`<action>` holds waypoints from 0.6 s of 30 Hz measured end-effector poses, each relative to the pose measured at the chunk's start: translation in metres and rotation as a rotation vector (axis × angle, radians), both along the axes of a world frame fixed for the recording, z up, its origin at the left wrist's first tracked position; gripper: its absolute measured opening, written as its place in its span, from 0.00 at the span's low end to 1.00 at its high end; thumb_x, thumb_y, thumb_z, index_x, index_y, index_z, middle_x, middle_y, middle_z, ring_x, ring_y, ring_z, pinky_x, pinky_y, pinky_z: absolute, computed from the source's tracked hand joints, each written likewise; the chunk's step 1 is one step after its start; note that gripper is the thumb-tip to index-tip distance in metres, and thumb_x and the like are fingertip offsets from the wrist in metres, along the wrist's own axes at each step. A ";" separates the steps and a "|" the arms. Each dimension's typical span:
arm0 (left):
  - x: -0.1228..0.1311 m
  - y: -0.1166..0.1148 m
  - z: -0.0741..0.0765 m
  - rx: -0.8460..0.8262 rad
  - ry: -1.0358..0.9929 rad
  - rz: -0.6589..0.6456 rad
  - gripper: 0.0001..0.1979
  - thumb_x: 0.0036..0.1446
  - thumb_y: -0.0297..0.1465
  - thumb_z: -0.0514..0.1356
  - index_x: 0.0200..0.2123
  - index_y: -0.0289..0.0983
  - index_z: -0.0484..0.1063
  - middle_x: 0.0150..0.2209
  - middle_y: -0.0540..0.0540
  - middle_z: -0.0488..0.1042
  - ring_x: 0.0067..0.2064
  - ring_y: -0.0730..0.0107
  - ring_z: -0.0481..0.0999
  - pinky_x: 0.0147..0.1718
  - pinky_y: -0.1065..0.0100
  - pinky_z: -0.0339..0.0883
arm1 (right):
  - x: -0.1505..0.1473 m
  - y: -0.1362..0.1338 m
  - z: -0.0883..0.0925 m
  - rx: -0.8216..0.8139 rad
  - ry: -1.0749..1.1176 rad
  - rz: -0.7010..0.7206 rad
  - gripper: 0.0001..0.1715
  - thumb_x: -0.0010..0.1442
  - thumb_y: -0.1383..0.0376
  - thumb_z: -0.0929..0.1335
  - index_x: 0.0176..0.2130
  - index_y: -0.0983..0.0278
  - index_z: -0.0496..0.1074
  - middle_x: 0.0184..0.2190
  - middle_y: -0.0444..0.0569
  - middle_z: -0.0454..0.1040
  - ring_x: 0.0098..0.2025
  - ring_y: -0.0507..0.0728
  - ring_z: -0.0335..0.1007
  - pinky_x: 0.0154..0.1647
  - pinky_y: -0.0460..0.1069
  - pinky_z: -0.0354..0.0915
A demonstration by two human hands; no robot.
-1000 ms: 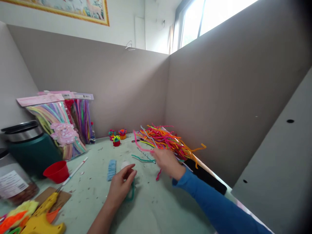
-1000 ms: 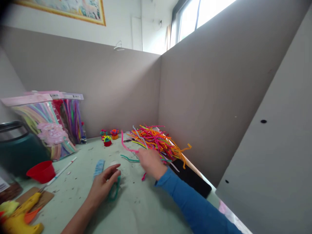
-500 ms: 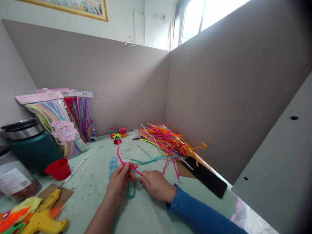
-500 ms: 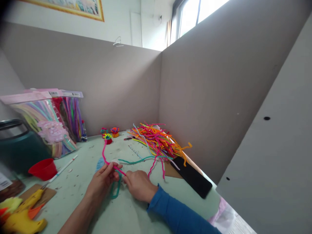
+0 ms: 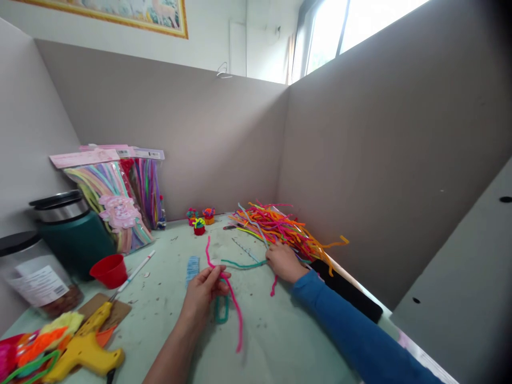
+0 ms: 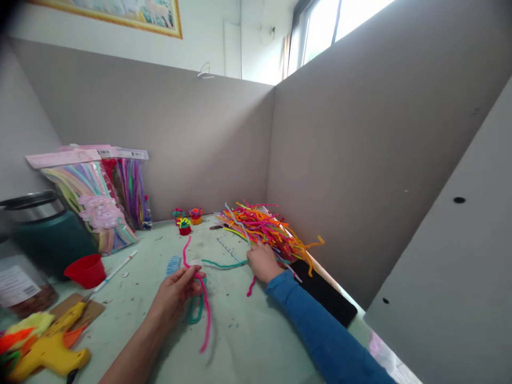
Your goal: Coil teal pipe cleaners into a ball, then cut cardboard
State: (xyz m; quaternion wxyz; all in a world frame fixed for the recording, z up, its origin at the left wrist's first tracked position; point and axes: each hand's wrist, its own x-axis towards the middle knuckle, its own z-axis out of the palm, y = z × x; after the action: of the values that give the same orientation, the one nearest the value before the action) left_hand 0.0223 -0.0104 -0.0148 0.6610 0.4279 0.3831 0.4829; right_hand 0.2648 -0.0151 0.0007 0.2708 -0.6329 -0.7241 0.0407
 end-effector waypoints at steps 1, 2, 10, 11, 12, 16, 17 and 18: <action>0.000 -0.001 0.000 -0.004 0.011 0.001 0.15 0.46 0.37 0.64 0.34 0.31 0.72 0.30 0.41 0.77 0.20 0.77 0.70 0.22 0.72 0.67 | 0.005 0.001 0.000 0.025 0.018 -0.016 0.06 0.49 0.69 0.67 0.22 0.66 0.70 0.27 0.53 0.72 0.38 0.59 0.64 0.41 0.51 0.56; 0.001 -0.001 0.000 -0.013 0.021 0.004 0.15 0.46 0.37 0.64 0.34 0.31 0.72 0.29 0.42 0.77 0.19 0.77 0.70 0.22 0.72 0.67 | 0.009 0.002 0.002 0.059 0.047 -0.029 0.07 0.50 0.69 0.67 0.21 0.65 0.70 0.25 0.51 0.72 0.37 0.58 0.64 0.40 0.50 0.56; 0.048 0.021 0.049 -0.027 0.083 -0.123 0.13 0.46 0.33 0.65 0.33 0.31 0.72 0.31 0.39 0.77 0.29 0.67 0.77 0.31 0.67 0.71 | 0.034 0.004 0.065 0.446 0.437 -0.166 0.20 0.62 0.58 0.54 0.42 0.67 0.66 0.32 0.50 0.71 0.32 0.53 0.65 0.32 0.47 0.62; 0.056 0.024 0.056 -0.018 0.069 -0.159 0.15 0.44 0.33 0.67 0.35 0.32 0.71 0.37 0.37 0.76 0.34 0.64 0.77 0.34 0.66 0.71 | 0.033 0.002 0.072 0.461 0.457 -0.160 0.19 0.62 0.58 0.55 0.41 0.67 0.66 0.31 0.49 0.71 0.31 0.53 0.65 0.31 0.46 0.62; 0.063 0.027 0.061 -0.018 0.070 -0.186 0.17 0.42 0.33 0.68 0.36 0.31 0.71 0.41 0.34 0.75 0.37 0.61 0.77 0.35 0.64 0.71 | 0.030 -0.001 0.076 0.455 0.460 -0.140 0.18 0.61 0.58 0.57 0.40 0.66 0.67 0.29 0.47 0.71 0.29 0.52 0.65 0.30 0.46 0.61; 0.077 0.019 0.062 0.009 0.096 -0.251 0.24 0.37 0.32 0.70 0.40 0.33 0.71 0.54 0.33 0.66 0.48 0.52 0.71 0.39 0.61 0.69 | 0.000 -0.016 0.069 0.226 0.244 0.051 0.11 0.59 0.63 0.61 0.32 0.64 0.70 0.23 0.43 0.70 0.26 0.51 0.64 0.27 0.44 0.58; 0.077 0.014 0.059 0.037 0.079 -0.270 0.23 0.40 0.34 0.69 0.41 0.34 0.71 0.53 0.35 0.67 0.50 0.53 0.70 0.40 0.62 0.68 | -0.010 -0.019 0.062 0.187 0.158 0.084 0.11 0.60 0.64 0.60 0.32 0.64 0.70 0.25 0.44 0.71 0.28 0.52 0.65 0.29 0.45 0.58; 0.076 0.010 0.056 0.045 0.053 -0.282 0.20 0.44 0.35 0.66 0.42 0.35 0.71 0.52 0.36 0.69 0.50 0.55 0.70 0.42 0.63 0.67 | -0.020 -0.023 0.054 0.164 0.128 0.109 0.10 0.59 0.65 0.61 0.31 0.64 0.70 0.27 0.45 0.73 0.29 0.52 0.66 0.31 0.45 0.58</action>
State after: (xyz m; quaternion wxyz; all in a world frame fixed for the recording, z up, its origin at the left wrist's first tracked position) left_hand 0.0987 -0.0001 0.0411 0.7022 0.5047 0.3257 0.3822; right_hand 0.2450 -0.0380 0.0546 0.3649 -0.5645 -0.7395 0.0364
